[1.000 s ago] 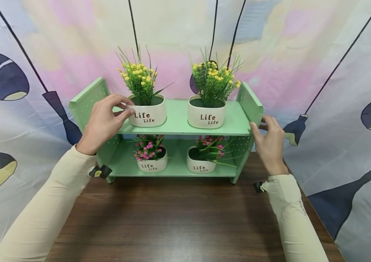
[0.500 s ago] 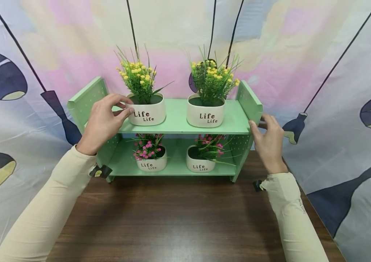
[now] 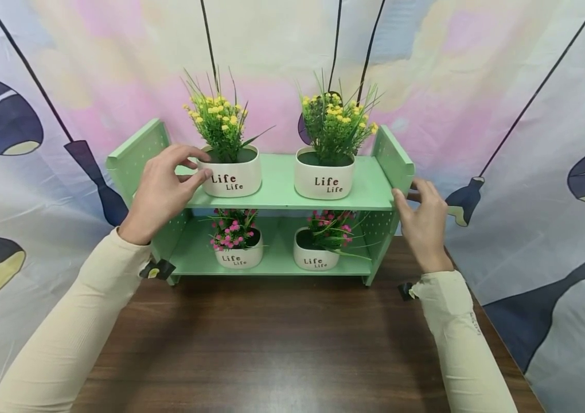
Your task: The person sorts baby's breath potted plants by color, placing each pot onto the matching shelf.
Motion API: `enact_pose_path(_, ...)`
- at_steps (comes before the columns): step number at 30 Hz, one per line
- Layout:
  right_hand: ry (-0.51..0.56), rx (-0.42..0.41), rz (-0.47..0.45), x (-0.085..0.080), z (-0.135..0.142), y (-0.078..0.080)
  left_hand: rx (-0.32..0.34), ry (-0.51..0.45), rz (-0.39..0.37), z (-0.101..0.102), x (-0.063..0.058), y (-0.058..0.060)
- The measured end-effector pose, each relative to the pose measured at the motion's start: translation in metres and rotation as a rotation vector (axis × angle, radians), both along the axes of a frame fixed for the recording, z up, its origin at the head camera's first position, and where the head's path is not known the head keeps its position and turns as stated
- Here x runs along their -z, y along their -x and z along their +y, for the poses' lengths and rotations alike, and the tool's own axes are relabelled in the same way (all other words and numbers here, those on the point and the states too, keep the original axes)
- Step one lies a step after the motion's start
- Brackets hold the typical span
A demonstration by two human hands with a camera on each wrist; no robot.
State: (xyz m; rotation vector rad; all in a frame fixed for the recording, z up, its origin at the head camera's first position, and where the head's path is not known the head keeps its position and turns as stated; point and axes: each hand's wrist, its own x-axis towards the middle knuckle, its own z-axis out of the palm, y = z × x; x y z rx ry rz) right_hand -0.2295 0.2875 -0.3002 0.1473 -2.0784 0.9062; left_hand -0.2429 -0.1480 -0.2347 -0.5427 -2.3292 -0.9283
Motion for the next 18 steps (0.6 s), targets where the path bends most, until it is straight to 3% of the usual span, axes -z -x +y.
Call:
enact_pose_path(10,-0.023,-0.039,-0.018,0.0,0.0,-0.002,-0.076,0.052,0.096,-0.009,0.009,-0.033)
enact_pose_path(15,-0.002,-0.057,-0.042,0.0,-0.001,-0.02,-0.116,0.099,0.155,-0.015,0.026,-0.055)
enact_pose_path(18,0.028,-0.059,-0.005,0.007,-0.004,-0.034,-0.131,0.108,0.178,-0.018,0.04,-0.067)
